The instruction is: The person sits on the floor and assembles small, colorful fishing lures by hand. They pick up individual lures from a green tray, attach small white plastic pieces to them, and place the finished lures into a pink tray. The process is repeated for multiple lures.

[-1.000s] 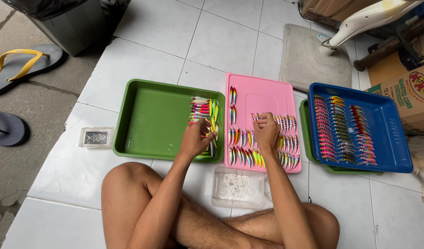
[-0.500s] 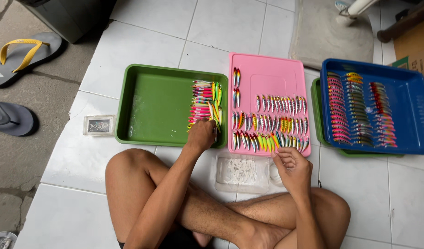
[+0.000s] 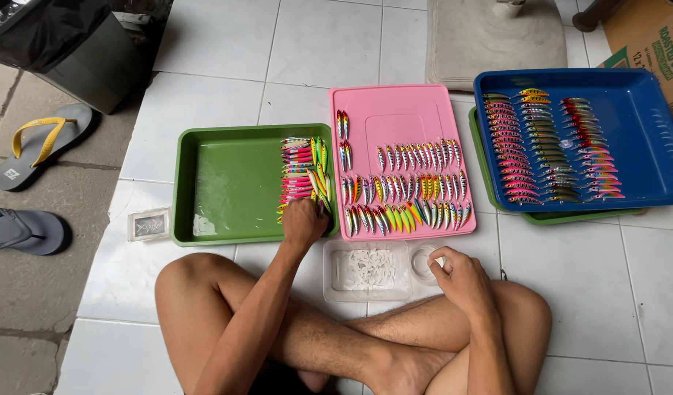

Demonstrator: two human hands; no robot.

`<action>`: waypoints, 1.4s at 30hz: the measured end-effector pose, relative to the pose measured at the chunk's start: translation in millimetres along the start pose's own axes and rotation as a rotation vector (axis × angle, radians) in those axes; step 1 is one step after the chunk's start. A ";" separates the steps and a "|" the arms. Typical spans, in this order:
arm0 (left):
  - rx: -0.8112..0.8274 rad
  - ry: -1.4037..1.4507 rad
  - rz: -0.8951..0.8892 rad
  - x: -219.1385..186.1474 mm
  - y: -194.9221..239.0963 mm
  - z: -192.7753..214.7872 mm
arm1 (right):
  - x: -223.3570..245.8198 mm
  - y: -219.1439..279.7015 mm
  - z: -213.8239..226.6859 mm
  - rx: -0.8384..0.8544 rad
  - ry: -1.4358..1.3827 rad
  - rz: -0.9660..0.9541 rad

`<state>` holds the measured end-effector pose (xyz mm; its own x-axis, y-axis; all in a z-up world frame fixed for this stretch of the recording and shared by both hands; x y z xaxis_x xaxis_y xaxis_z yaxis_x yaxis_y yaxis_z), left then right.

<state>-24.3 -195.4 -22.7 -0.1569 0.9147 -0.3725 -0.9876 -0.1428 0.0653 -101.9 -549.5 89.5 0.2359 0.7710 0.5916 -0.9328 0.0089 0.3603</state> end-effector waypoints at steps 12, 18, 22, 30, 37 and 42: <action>0.103 0.987 0.014 -18.3 31.4 60.5 | 6.2 2.5 -19.8 0.267 0.212 -0.115; 0.300 1.295 -0.033 -67.7 68.9 73.5 | 49.5 20.8 -22.2 -0.131 -0.318 0.437; 0.286 1.279 -0.058 -94.0 84.2 63.5 | 85.5 29.8 -50.5 -0.133 -0.639 0.532; 0.203 1.203 -0.057 -108.2 97.8 59.4 | 99.5 22.6 -60.4 -0.342 -0.633 0.520; 0.228 1.113 -0.078 -109.8 98.0 62.6 | 100.7 21.7 -56.2 -0.370 -0.553 0.560; 0.335 0.938 -0.265 -113.7 89.5 109.8 | 102.1 21.7 -54.1 -0.476 -0.563 0.626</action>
<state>-94.1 -270.6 127.1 -0.0186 0.2181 -0.9757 -0.9612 0.2648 0.0775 -112.8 -436.1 118.7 -0.3607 0.3068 0.8808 -0.9175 0.0528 -0.3941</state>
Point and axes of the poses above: each hand's wrist, its own y-axis away from the middle knuckle, its own z-axis out of the back of the hand, x = y × z, the point moved 4 cm from there along -y, towards the middle knuckle, and after that the axes turned 4 degrees about -y, right-handed, at the moved point
